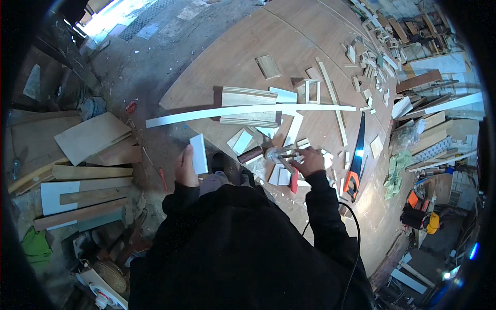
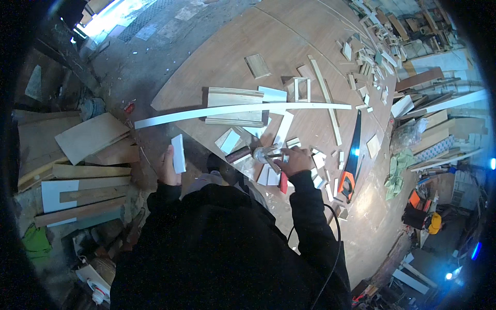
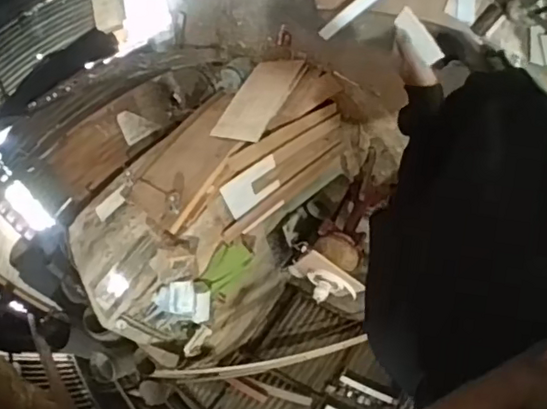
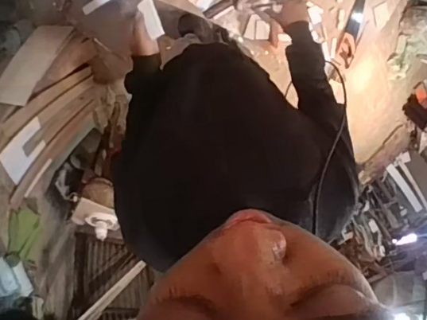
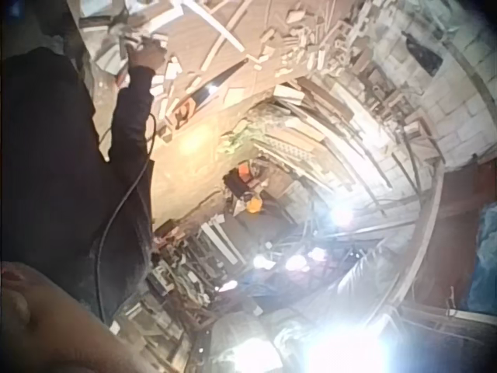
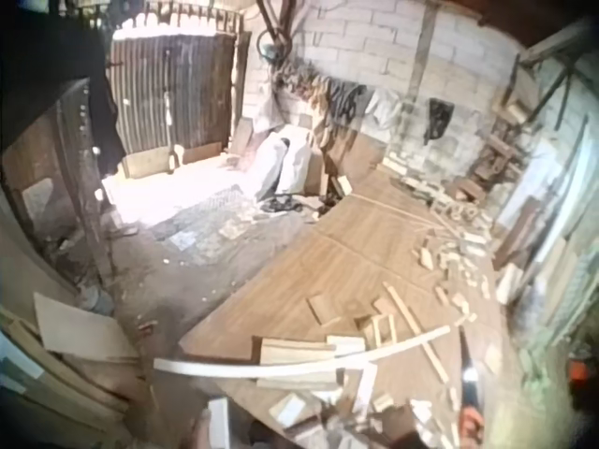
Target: The person sands wooden pieces using a sanding block, trims them with a utility knife, and applies glue to the wood using a small applicator stick.
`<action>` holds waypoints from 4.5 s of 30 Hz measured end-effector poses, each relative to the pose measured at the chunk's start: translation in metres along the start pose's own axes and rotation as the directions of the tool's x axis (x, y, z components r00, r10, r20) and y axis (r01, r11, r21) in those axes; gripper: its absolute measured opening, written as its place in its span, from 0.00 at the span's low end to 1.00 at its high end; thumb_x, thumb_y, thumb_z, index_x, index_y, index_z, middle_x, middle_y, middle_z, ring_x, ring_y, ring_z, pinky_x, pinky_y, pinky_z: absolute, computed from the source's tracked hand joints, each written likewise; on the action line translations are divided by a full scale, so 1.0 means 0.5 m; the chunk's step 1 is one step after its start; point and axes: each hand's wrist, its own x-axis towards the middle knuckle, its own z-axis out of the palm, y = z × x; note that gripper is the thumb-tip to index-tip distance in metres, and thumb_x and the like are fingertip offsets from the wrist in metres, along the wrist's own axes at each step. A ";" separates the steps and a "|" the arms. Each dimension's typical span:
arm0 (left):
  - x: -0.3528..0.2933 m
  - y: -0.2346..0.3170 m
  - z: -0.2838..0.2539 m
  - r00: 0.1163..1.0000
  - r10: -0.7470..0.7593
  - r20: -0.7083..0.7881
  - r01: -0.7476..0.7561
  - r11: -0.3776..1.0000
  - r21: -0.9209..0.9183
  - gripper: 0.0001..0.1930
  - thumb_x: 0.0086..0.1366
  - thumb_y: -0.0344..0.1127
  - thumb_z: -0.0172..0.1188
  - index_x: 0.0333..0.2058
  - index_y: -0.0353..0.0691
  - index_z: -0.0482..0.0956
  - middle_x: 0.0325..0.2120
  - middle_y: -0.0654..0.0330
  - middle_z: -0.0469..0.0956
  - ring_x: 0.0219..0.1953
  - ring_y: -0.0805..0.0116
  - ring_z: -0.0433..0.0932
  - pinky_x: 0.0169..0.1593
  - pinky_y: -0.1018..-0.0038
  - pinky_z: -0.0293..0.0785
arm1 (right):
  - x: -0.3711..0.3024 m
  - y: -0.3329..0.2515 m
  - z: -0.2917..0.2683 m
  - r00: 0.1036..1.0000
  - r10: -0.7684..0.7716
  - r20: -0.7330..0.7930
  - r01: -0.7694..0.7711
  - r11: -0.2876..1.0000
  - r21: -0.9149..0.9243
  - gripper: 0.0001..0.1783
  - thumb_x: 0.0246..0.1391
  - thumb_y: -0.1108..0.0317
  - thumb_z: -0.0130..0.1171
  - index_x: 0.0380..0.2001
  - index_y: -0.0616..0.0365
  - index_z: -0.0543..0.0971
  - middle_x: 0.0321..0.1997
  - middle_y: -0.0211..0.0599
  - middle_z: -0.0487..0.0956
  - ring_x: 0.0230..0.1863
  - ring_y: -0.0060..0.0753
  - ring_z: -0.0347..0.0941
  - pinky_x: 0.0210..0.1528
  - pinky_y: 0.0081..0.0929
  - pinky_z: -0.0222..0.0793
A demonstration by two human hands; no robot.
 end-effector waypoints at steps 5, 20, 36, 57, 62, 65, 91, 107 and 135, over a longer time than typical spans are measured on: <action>0.015 0.030 0.038 0.994 -0.036 0.107 0.026 0.995 0.098 0.16 0.70 0.45 0.53 0.38 0.37 0.76 0.24 0.66 0.72 0.23 0.77 0.71 0.26 0.78 0.69 | -0.051 0.026 -0.083 0.957 0.120 -0.265 -0.038 0.955 0.295 0.27 0.42 0.55 0.72 0.45 0.56 0.81 0.32 0.38 0.80 0.36 0.44 0.77 0.42 0.38 0.73; 0.156 -0.129 -0.057 0.919 -0.343 0.195 0.249 0.887 0.389 0.16 0.68 0.44 0.58 0.41 0.36 0.80 0.21 0.67 0.74 0.20 0.79 0.70 0.22 0.81 0.65 | 0.006 0.012 0.027 0.981 0.066 -0.185 -0.020 0.971 0.236 0.25 0.41 0.54 0.70 0.44 0.49 0.82 0.37 0.40 0.81 0.38 0.45 0.78 0.44 0.38 0.74; 0.301 -0.232 -0.035 0.829 -0.467 0.307 0.219 0.777 0.591 0.12 0.69 0.39 0.55 0.44 0.36 0.76 0.31 0.66 0.74 0.30 0.77 0.72 0.30 0.76 0.76 | -0.032 0.038 -0.009 0.959 0.258 -0.114 -0.190 0.890 0.414 0.08 0.48 0.64 0.64 0.32 0.54 0.83 0.32 0.36 0.82 0.31 0.34 0.79 0.36 0.30 0.74; 0.160 -0.026 0.127 0.772 -0.261 0.579 -0.184 0.781 0.598 0.15 0.68 0.38 0.57 0.44 0.30 0.80 0.25 0.64 0.78 0.27 0.80 0.73 0.32 0.81 0.70 | -0.235 0.148 -0.001 0.798 0.593 -0.104 -0.370 0.620 0.692 0.12 0.53 0.61 0.64 0.36 0.58 0.83 0.29 0.29 0.82 0.29 0.20 0.74 0.37 0.22 0.69; 0.196 0.013 0.199 0.851 -0.148 0.504 -0.297 0.656 0.694 0.15 0.66 0.40 0.59 0.35 0.30 0.81 0.21 0.66 0.75 0.21 0.80 0.72 0.29 0.81 0.69 | -0.218 0.145 0.004 0.797 0.594 -0.107 -0.352 0.601 0.718 0.11 0.53 0.61 0.64 0.36 0.57 0.83 0.31 0.30 0.83 0.30 0.21 0.74 0.38 0.23 0.69; 0.217 0.035 0.221 0.859 -0.046 0.509 -0.412 0.528 0.743 0.15 0.64 0.40 0.60 0.35 0.30 0.81 0.22 0.62 0.78 0.21 0.77 0.73 0.28 0.78 0.70 | -0.214 0.140 0.006 0.806 0.580 -0.122 -0.313 0.591 0.743 0.12 0.53 0.62 0.65 0.36 0.57 0.83 0.31 0.31 0.83 0.31 0.22 0.75 0.39 0.23 0.70; 0.507 0.000 0.295 0.872 -0.314 0.377 -0.110 0.624 0.774 0.15 0.65 0.42 0.59 0.25 0.36 0.80 0.17 0.64 0.77 0.18 0.75 0.76 0.19 0.77 0.67 | -0.282 0.168 0.047 0.767 0.637 -0.081 -0.353 0.524 0.775 0.12 0.56 0.63 0.63 0.38 0.60 0.82 0.30 0.27 0.81 0.32 0.17 0.75 0.38 0.18 0.68; 0.407 0.060 0.296 0.855 0.131 0.502 -0.519 0.202 0.831 0.14 0.61 0.44 0.63 0.28 0.39 0.78 0.19 0.61 0.79 0.20 0.73 0.78 0.26 0.73 0.73 | -0.268 0.180 0.042 0.736 0.666 -0.120 -0.317 0.496 0.808 0.11 0.55 0.63 0.64 0.36 0.59 0.83 0.30 0.28 0.81 0.31 0.20 0.76 0.38 0.22 0.70; 0.160 -0.318 0.162 0.865 0.077 0.496 -0.482 -0.143 0.864 0.31 0.48 0.45 0.67 0.49 0.37 0.70 0.49 0.48 0.68 0.54 0.47 0.66 0.57 0.57 0.65 | -0.255 0.233 -0.154 0.826 0.520 -0.218 0.144 0.179 0.973 0.08 0.58 0.73 0.60 0.40 0.63 0.79 0.31 0.29 0.77 0.28 0.15 0.67 0.30 0.15 0.62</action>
